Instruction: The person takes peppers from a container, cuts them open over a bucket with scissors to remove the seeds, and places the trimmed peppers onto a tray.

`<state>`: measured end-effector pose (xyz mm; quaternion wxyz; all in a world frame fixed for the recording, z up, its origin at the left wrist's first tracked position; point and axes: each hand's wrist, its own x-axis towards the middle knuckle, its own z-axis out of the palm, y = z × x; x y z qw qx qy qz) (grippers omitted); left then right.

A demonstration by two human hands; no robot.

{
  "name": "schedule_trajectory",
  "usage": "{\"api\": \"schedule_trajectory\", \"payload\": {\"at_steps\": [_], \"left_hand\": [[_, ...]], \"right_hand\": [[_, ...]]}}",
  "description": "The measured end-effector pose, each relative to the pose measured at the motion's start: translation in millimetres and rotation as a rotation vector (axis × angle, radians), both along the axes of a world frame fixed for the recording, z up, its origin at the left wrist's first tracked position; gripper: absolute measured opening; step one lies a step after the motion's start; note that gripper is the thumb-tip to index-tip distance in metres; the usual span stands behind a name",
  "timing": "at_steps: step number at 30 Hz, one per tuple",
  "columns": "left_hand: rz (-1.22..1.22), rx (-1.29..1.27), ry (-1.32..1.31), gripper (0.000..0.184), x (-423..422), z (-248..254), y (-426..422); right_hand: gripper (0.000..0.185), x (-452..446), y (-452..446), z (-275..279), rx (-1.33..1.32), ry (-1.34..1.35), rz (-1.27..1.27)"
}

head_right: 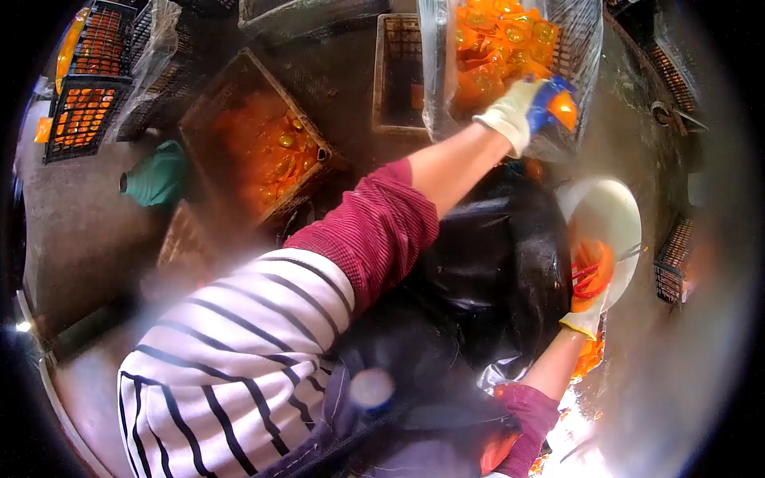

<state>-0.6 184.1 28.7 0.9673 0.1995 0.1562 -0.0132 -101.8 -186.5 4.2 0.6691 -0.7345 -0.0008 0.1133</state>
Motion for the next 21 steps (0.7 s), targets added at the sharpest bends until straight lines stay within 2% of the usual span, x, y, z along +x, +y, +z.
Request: {"api": "schedule_trajectory", "payload": {"at_steps": [1, 3, 5, 6, 7, 9, 10, 11, 12, 14, 15, 17, 18, 21], "left_hand": [[-0.038, 0.005, -0.167, 0.030, 29.4, -27.4, -23.8], [0.038, -0.105, -0.276, 0.014, 35.8, -6.9, -64.6], [-0.045, -0.144, -0.275, 0.026, 33.9, 5.9, -100.7], [0.006, 0.527, -0.459, 0.024, 7.9, 21.0, -99.0], [-0.084, 0.435, -0.379, 0.026, -0.4, 27.6, -112.4], [-0.239, 0.239, -0.193, 0.031, -15.6, 41.0, -138.3], [-0.292, 0.237, -0.169, 0.036, -19.3, 34.7, -146.3], [-0.228, 0.130, -0.140, 0.032, -26.1, 42.6, -151.6], [-0.235, 0.353, -0.199, 0.037, -17.5, 33.7, -155.0], [-0.232, 0.574, -0.322, 0.045, -13.2, 34.0, -156.6], [-0.225, 0.568, -0.375, 0.048, -15.6, 44.7, -157.2], [-0.340, 0.163, -0.350, 0.052, -9.2, 37.2, -167.9], [-0.391, 0.177, -0.430, 0.056, -5.5, 31.4, -169.2], [-0.409, 0.199, -0.444, 0.056, 2.7, 20.6, -175.2]], "right_hand": [[0.043, -3.7, 4.0, 10.6, -0.006, 0.011, 0.006], [0.044, -9.9, 21.5, 42.0, -0.016, 0.069, -0.024], [0.045, -14.6, 42.5, 63.9, -0.030, 0.124, -0.079], [0.046, -14.8, 46.7, 69.9, -0.042, 0.123, -0.104], [0.046, -10.8, 45.0, 75.0, -0.053, 0.118, -0.140], [0.046, 12.0, 21.8, 35.7, -0.210, 0.075, -0.246], [0.043, 4.2, 8.7, 33.7, -0.050, 0.106, -0.280], [0.040, -6.4, 11.2, 30.2, 0.114, 0.126, -0.303], [0.036, -14.6, 24.0, 26.3, 0.285, 0.136, -0.314], [0.030, -21.8, 45.3, 25.3, 0.509, 0.285, -0.480], [0.027, -19.7, 49.7, 28.0, 0.560, 0.434, -0.632], [0.026, -16.6, 45.0, 24.2, 0.345, 0.281, -0.341], [0.025, -16.0, 43.8, 22.6, 0.233, 0.204, -0.195], [0.026, -13.0, 40.6, 31.2, 0.275, 0.192, -0.221]]}}
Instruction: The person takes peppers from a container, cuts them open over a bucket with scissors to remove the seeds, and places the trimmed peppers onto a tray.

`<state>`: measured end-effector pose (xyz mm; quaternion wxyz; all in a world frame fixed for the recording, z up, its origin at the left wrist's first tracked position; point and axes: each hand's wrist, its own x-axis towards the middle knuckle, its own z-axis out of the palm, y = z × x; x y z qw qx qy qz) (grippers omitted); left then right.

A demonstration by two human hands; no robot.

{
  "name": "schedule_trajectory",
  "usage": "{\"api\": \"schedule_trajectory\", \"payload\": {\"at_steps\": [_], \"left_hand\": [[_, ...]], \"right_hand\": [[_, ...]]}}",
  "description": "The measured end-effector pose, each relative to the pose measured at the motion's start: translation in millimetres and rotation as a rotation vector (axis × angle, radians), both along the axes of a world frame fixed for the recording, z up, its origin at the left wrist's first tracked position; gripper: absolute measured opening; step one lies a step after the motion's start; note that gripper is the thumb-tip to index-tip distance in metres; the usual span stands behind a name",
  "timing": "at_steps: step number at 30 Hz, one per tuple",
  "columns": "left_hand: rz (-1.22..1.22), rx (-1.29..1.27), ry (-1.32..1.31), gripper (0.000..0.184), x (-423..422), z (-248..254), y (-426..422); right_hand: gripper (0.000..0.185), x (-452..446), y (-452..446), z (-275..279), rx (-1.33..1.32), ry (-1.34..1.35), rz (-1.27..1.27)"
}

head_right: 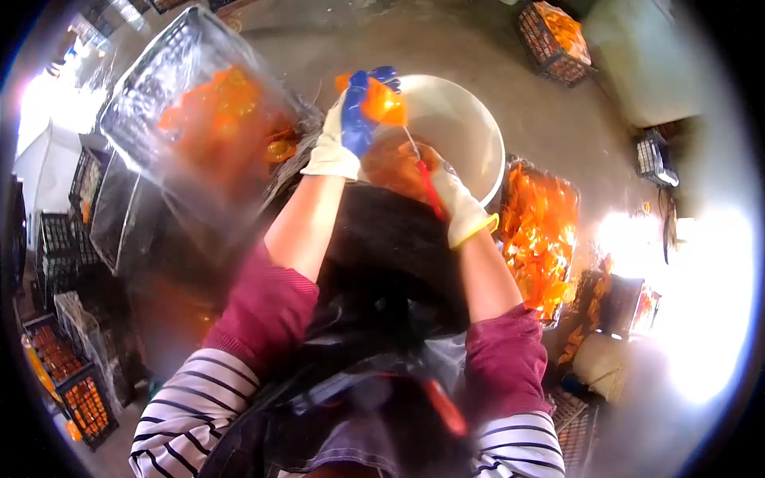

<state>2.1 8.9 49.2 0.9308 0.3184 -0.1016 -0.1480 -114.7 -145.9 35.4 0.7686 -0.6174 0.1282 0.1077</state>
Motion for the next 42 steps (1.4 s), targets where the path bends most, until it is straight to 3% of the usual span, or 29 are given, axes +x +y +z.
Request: {"api": "schedule_trajectory", "payload": {"at_steps": [1, 4, 8, 12, 14, 17, 20, 22, 24, 26, 30, 31, 33, 34, 35, 37, 38, 40, 42], "left_hand": [[-0.008, -0.025, 0.006, 0.046, 1.3, 0.6, -1.0], [0.014, -0.060, 0.051, 0.049, 0.1, 4.9, -3.4], [-0.019, -0.157, 0.125, 0.055, -5.4, 14.9, -4.1], [-0.199, -0.254, 0.181, 0.062, -5.9, 15.6, 1.8], [-0.132, -0.184, 0.143, 0.058, -3.9, 4.5, 0.2], [-0.097, -0.113, 0.068, 0.052, -5.0, -2.5, 0.4], [-0.038, -0.065, 0.094, 0.049, -8.1, 0.2, 1.8], [0.061, 0.010, 0.152, 0.048, -4.2, -0.7, 3.9], [0.127, 0.116, 0.175, 0.047, -3.9, -2.3, 7.0], [0.161, 0.248, 0.162, 0.047, -7.3, 10.3, 9.7], [0.153, 0.604, -0.050, 0.036, 2.1, 4.2, 5.0], [0.109, 0.590, -0.194, 0.032, 0.4, 1.9, 8.3], [0.101, 0.508, -0.095, 0.033, 1.9, -5.1, 6.1], [0.097, 0.466, -0.046, 0.034, 2.3, -8.0, 4.3], [0.082, 0.350, -0.162, 0.035, -5.4, 5.5, 6.3], [0.070, 0.211, -0.018, 0.039, -6.3, 16.2, 4.6], [0.063, 0.142, 0.052, 0.040, -6.2, 18.2, 4.2], [0.029, -0.009, 0.124, 0.044, -9.0, 19.4, 4.2], [-0.086, 0.117, 0.209, 0.042, -16.8, 20.9, 2.4]], "right_hand": [[0.026, -2.7, -3.0, -2.2, 0.057, -0.060, 0.060], [0.028, -5.2, -10.2, -1.2, 0.330, -0.070, 0.059], [0.031, -11.2, -12.8, 11.4, 0.055, -0.161, 0.153], [0.033, -16.1, -18.4, 10.8, 0.399, -0.073, 0.153], [0.034, -18.5, -16.6, 12.4, 0.475, -0.028, 0.119], [0.036, -16.6, -15.9, 6.9, 0.381, -0.077, 0.155], [0.034, -18.6, -14.7, 16.3, -0.086, -0.181, 0.184], [0.033, -16.4, -23.6, 7.8, 0.232, -0.007, 0.079], [0.032, -16.4, -27.7, -1.2, 0.297, 0.007, 0.044], [0.032, -16.7, -21.2, 9.2, 0.106, -0.141, 0.086], [0.028, -19.1, -12.3, 22.3, -0.559, -0.213, 0.268], [0.027, -19.9, -11.7, 21.0, -0.602, -0.223, 0.271], [0.027, -21.2, -13.6, 16.9, -0.691, -0.241, 0.272], [0.028, -18.8, -21.8, -3.7, -0.421, -0.172, 0.227], [0.029, -14.0, -34.3, -37.9, -0.151, -0.104, 0.180], [0.031, -13.7, -36.7, -43.7, 0.299, 0.049, 0.044], [0.032, -16.2, -24.6, -16.9, 0.478, 0.133, -0.046], [0.034, -16.7, -14.1, 9.6, 0.524, 0.194, -0.142], [0.036, -16.3, -16.9, 23.8, 0.267, 0.105, -0.090]]}}
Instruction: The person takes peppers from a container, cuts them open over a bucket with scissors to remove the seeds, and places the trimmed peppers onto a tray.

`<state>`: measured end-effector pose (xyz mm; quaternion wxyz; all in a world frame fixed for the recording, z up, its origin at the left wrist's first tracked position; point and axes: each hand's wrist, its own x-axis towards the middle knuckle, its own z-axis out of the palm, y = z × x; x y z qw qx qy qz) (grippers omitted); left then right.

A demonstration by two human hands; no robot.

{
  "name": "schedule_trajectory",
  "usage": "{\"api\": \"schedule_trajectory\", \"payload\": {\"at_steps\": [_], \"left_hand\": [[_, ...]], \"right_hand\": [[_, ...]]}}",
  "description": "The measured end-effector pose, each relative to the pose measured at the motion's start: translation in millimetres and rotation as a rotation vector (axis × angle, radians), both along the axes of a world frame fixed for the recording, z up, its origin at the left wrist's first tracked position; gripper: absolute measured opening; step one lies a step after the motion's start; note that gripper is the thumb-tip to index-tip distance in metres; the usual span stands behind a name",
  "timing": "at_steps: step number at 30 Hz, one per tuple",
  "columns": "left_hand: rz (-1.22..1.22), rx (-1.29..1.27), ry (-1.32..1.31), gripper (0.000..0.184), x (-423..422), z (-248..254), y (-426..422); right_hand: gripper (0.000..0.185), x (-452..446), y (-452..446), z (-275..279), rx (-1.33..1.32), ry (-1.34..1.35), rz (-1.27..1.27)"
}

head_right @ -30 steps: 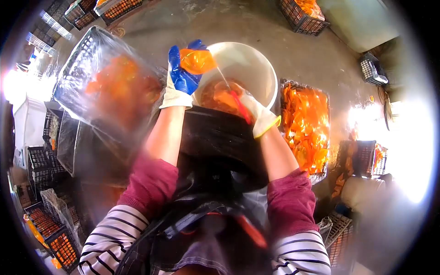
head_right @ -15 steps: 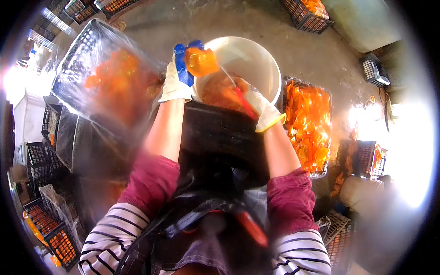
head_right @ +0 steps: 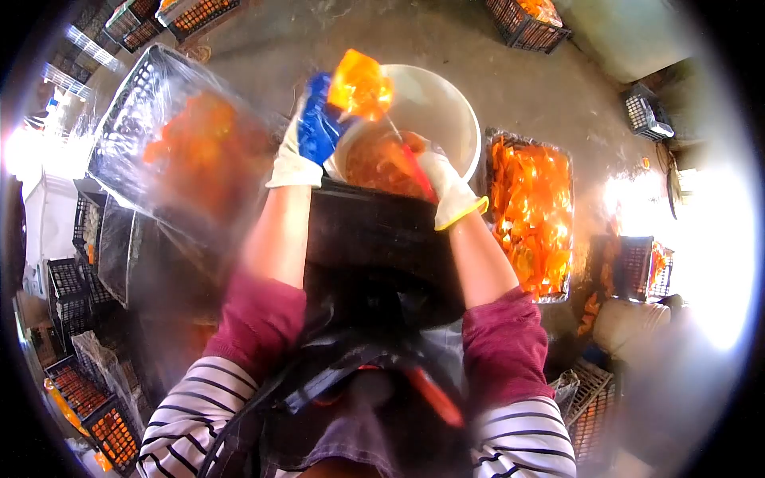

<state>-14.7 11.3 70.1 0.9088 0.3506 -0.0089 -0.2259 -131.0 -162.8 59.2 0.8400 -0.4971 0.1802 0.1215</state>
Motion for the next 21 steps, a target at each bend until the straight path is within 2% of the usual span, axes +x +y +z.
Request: {"api": "schedule_trajectory", "payload": {"at_steps": [2, 3, 4, 5, 7, 8, 9, 10, 13, 15, 17, 21], "left_hand": [[-0.112, 0.277, -0.219, 0.033, -7.0, 3.6, -4.4], [-0.078, 0.320, -0.273, 0.033, -5.4, -6.0, -6.4], [-0.042, 0.399, -0.302, 0.032, -6.8, -1.8, -6.7], [-0.005, 0.480, -0.328, 0.031, -8.0, 2.3, -7.1], [0.078, 0.716, -0.328, 0.031, -11.5, 13.5, -4.0], [0.091, 0.718, -0.293, 0.031, -8.5, 11.3, -4.2], [0.104, 0.720, -0.258, 0.031, -4.9, 4.6, -3.9], [0.117, 0.723, -0.221, 0.031, -2.5, -2.0, -4.0], [0.156, 0.981, -0.405, 0.028, 5.5, -22.6, -4.4], [0.160, 0.986, -0.431, 0.028, 11.5, -37.0, -5.7], [0.173, 0.953, -0.431, 0.029, 14.9, -44.6, -6.9], [0.197, 0.965, -0.458, 0.030, 12.7, -43.9, -8.9]], "right_hand": [[0.036, -1.9, -2.0, 8.7, -0.224, -0.059, 0.068], [0.035, -0.9, 1.0, 5.0, -0.322, -0.051, 0.089], [0.034, 0.4, 2.1, 0.5, -0.419, -0.040, 0.109], [0.031, 1.3, 1.4, -1.8, -0.348, -0.022, 0.105], [0.030, -1.8, 4.0, 0.5, -0.617, -0.149, 0.129], [0.029, -1.9, 5.3, 3.1, -0.752, -0.212, 0.141], [0.029, 4.6, -5.0, -24.5, -0.603, -0.262, 0.080], [0.028, 4.5, -1.7, -17.6, -0.554, -0.247, 0.060], [0.027, 3.0, 6.1, -3.4, -0.414, -0.189, 0.039], [0.027, 2.0, 4.2, -5.1, -0.327, -0.130, 0.069], [0.027, 0.4, 4.3, -4.3, -0.285, -0.081, -0.015], [0.033, -0.8, 4.4, 0.9, -0.457, -0.066, 0.022]]}}
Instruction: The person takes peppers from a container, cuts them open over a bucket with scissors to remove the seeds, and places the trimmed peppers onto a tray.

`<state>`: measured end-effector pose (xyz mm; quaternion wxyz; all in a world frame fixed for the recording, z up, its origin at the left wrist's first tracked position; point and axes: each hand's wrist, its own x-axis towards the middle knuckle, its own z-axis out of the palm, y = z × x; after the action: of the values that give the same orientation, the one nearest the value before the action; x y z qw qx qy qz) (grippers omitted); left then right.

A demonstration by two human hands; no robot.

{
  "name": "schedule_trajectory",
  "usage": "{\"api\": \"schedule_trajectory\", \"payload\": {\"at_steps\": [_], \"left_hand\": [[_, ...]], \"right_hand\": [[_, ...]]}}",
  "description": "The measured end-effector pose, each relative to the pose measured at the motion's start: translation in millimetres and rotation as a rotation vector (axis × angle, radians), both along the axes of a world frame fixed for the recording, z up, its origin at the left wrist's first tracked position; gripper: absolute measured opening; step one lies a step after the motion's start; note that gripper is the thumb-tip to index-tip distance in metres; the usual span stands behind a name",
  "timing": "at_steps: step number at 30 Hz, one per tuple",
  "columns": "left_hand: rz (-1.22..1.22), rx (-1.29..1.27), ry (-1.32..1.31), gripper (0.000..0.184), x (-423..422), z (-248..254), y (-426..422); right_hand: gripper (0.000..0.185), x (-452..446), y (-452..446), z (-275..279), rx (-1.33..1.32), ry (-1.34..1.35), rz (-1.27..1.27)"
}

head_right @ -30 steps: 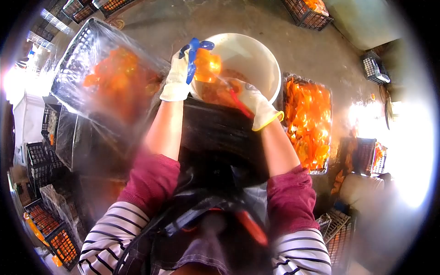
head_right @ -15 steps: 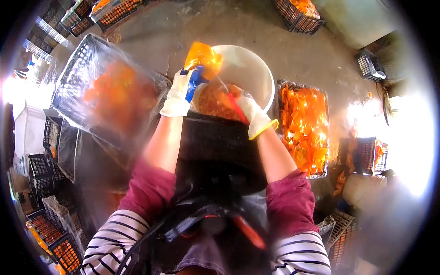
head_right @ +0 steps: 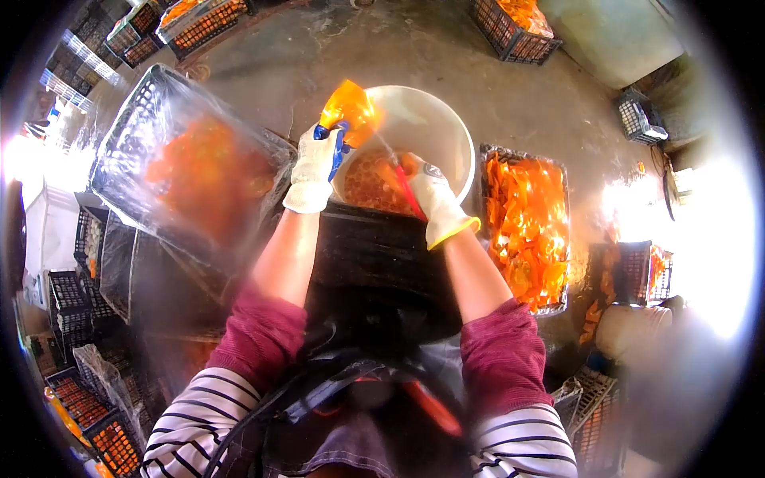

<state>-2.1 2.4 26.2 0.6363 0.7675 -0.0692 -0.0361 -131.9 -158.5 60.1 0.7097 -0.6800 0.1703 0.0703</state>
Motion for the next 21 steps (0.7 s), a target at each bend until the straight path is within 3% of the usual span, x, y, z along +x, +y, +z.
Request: {"api": "schedule_trajectory", "payload": {"at_steps": [3, 4, 5, 7, 8, 10, 11, 13, 15, 17, 19, 21], "left_hand": [[-0.016, 0.232, -0.107, 0.029, -8.9, 13.2, -0.9], [-0.012, 0.335, -0.145, 0.028, -11.1, 20.4, 0.2], [-0.013, 0.247, -0.088, 0.028, -8.0, 12.6, 0.5], [-0.017, 0.121, -0.005, 0.029, -1.7, 3.9, -0.5], [-0.018, 0.087, 0.023, 0.029, -2.0, 6.1, -0.6], [-0.094, 0.201, 0.016, 0.034, -11.5, 26.1, 1.6], [-0.132, 0.260, 0.014, 0.037, -14.3, 30.1, 2.5], [-0.175, 0.341, -0.088, 0.037, -8.5, 16.3, 5.8], [-0.169, 0.391, -0.037, 0.036, -3.5, 19.9, 8.9], [-0.120, 0.395, 0.028, 0.034, -8.3, 37.4, 8.7], [-0.110, 0.415, 0.023, 0.032, -11.0, 40.9, 10.5], [-0.134, 0.437, -0.102, 0.030, -18.9, 42.8, 10.1]], "right_hand": [[0.034, 7.9, -6.5, -15.3, -0.419, -0.052, 0.188], [0.034, 6.9, -12.2, -29.8, -0.097, -0.057, 0.136], [0.034, 4.2, -14.8, -35.1, 0.224, -0.060, 0.079], [0.034, -0.9, -16.3, -31.1, 0.394, 0.009, 0.003], [0.034, -5.6, 3.8, 14.9, 0.244, 0.082, -0.009], [0.034, -3.6, 8.3, 18.2, -0.034, 0.077, 0.026], [0.035, 3.6, 1.7, -6.8, -0.163, 0.000, 0.071], [0.034, 3.3, -4.6, -25.9, 0.060, -0.059, 0.012], [0.032, -4.8, -2.9, -15.1, 0.755, -0.020, -0.192], [0.033, -0.8, -2.4, -13.5, 0.069, -0.021, -0.005], [0.034, 1.9, -1.5, -15.8, -0.376, -0.071, 0.097], [0.034, 2.4, -1.9, -24.0, -0.580, -0.167, 0.120]]}}
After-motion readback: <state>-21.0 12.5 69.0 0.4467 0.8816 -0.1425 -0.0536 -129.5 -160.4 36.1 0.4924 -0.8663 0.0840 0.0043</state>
